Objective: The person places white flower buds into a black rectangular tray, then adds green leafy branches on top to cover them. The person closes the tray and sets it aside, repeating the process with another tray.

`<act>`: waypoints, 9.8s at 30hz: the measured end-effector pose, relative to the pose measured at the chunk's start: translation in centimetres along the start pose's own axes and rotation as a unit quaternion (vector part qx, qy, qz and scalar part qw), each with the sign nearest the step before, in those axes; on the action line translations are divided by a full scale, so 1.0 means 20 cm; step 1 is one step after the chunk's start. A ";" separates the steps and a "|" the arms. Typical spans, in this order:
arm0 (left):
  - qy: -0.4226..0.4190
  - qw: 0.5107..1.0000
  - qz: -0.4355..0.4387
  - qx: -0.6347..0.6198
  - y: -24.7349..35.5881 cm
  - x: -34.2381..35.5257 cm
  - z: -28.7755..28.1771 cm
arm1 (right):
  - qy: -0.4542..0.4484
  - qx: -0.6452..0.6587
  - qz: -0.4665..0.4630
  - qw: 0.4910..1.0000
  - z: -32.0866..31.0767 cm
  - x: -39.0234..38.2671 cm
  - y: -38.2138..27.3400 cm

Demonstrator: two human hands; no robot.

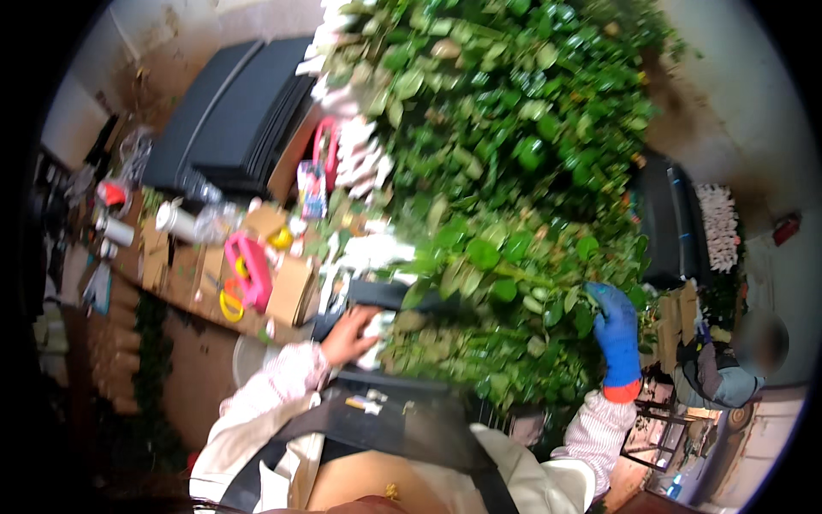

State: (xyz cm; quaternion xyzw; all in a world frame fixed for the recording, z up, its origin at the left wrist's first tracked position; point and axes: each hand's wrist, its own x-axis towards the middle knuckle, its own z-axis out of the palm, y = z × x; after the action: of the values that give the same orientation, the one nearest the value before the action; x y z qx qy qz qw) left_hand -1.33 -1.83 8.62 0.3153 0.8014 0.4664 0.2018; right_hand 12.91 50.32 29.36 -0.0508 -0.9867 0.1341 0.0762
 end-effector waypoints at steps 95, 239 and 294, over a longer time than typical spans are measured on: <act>-0.034 0.998 -0.043 -0.013 -0.05 -0.18 -0.09 | -0.286 -0.126 -0.048 0.949 1.43 0.05 -1.33; 0.111 0.992 -0.049 -0.030 -0.22 -0.01 0.09 | -0.315 -0.210 -0.029 0.925 1.40 0.30 -1.52; -0.021 0.953 0.216 0.213 0.14 0.03 -0.06 | -0.155 0.008 -0.022 0.988 1.26 -0.02 -1.27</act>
State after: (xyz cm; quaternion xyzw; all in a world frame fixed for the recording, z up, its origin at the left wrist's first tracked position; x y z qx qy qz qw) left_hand -1.70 -1.10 11.71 0.5265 0.7903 0.3106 0.0415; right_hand 7.24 19.38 12.23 -0.0071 -0.9864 0.1462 -0.0742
